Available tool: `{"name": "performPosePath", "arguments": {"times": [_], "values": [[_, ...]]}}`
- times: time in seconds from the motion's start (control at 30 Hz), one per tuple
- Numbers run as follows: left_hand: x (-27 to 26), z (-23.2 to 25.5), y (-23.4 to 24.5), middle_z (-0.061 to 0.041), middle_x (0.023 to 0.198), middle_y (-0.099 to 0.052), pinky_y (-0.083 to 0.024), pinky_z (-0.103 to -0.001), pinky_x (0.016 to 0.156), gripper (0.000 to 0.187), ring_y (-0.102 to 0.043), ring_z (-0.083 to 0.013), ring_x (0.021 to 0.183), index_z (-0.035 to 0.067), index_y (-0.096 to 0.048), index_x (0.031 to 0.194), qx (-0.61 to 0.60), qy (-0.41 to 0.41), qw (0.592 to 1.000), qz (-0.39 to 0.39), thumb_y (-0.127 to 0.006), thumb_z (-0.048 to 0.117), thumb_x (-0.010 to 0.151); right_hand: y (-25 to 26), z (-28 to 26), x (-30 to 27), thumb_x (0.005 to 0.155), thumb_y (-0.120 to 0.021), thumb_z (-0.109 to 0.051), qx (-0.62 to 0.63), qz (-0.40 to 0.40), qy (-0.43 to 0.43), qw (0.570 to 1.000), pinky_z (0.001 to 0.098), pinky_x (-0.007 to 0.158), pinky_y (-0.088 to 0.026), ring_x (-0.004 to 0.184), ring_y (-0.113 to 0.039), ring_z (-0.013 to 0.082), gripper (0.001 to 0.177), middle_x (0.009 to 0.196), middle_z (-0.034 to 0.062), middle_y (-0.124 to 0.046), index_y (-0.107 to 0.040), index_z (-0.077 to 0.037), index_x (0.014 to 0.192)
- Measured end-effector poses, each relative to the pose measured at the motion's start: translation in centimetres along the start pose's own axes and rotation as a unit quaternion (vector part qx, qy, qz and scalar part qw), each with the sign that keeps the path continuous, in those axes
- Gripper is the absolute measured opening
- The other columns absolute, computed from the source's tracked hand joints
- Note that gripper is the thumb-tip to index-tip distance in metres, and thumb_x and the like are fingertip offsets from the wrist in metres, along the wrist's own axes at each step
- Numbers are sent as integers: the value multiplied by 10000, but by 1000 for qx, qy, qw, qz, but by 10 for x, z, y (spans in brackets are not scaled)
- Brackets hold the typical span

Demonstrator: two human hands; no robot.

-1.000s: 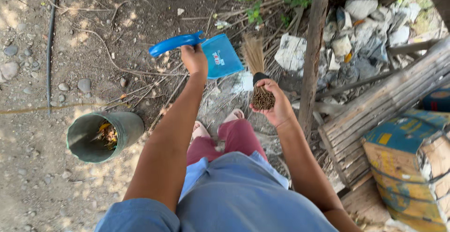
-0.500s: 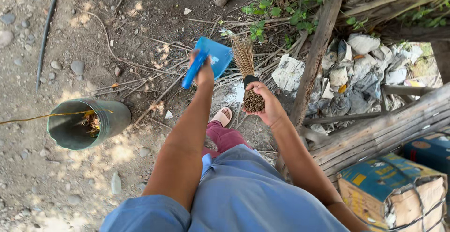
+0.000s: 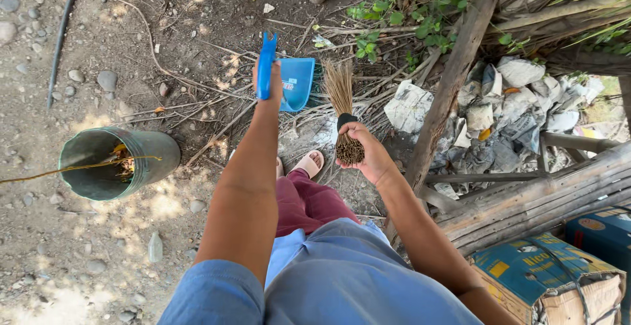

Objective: The person repairs a handheld broom by gathering midrib sticks into a dustpan, bundling them together, and stripping debris from individual sticks by hand.

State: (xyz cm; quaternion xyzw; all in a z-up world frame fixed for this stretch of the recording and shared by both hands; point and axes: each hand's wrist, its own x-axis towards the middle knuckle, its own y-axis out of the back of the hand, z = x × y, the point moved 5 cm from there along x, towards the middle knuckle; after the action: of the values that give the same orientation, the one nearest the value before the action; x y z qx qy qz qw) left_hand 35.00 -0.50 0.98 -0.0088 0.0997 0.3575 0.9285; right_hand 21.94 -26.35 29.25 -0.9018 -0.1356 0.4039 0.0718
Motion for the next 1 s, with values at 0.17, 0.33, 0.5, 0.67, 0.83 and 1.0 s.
{"name": "performPosePath", "arguments": {"times": [0.17, 0.33, 0.5, 0.67, 0.83, 1.0], "values": [[-23, 4, -12, -158, 1253, -638, -485, -401, 982, 534, -626, -273, 1137, 49, -543, 1374, -10, -19, 1000, 10, -744, 153, 891, -19, 0, 5, 982, -482, -296, 5, -16, -14, 1000, 429, 599, -555, 697, -685, 289, 238, 911, 87, -630, -571, -135, 1134], [-20, 15, -5, -141, 1395, -569, -437, -424, 1119, 747, -545, -285, 1296, 34, -424, 1514, -164, -112, 980, -27, -762, -37, 852, -40, -7, 12, 979, -491, -298, 13, -25, -5, 1000, 431, 595, -553, 699, -689, 290, 243, 920, 91, -622, -580, -136, 1136], [-18, 0, 17, -114, 1309, -528, -495, -414, 944, 807, -563, -258, 1171, 31, -369, 1510, -127, 28, 988, -80, -738, -93, 803, -50, -6, 7, 969, -487, -303, 11, -15, 20, 1000, 410, 584, -559, 703, -703, 271, 254, 966, 86, -640, -595, -145, 1136], [-58, 3, 27, -91, 1367, -595, -497, -365, 1003, 701, -583, -216, 1168, 95, -465, 1511, -136, 37, 981, -135, -761, -35, 889, -57, -6, 3, 981, -504, -316, 27, 7, 36, 999, 410, 566, -564, 673, -696, 249, 226, 918, 78, -654, -604, -157, 1108], [-129, 29, 33, -145, 1369, -591, -499, -404, 949, 759, -606, -297, 1132, 88, -428, 1496, 112, 93, 963, -228, -796, 134, 833, -64, -9, -11, 994, -492, -333, 77, 46, 65, 994, 394, 584, -583, 696, -690, 206, 236, 903, 57, -670, -599, -169, 1125], [-200, 155, 21, -148, 1550, -346, -445, -409, 1091, 751, -425, -304, 1387, 144, -365, 1486, 64, -292, 879, -371, -747, 141, 839, -87, -30, -50, 1060, -460, -394, 96, 35, 122, 987, 340, 513, -520, 635, -653, 197, 263, 926, 48, -655, -573, -177, 1157]]}}
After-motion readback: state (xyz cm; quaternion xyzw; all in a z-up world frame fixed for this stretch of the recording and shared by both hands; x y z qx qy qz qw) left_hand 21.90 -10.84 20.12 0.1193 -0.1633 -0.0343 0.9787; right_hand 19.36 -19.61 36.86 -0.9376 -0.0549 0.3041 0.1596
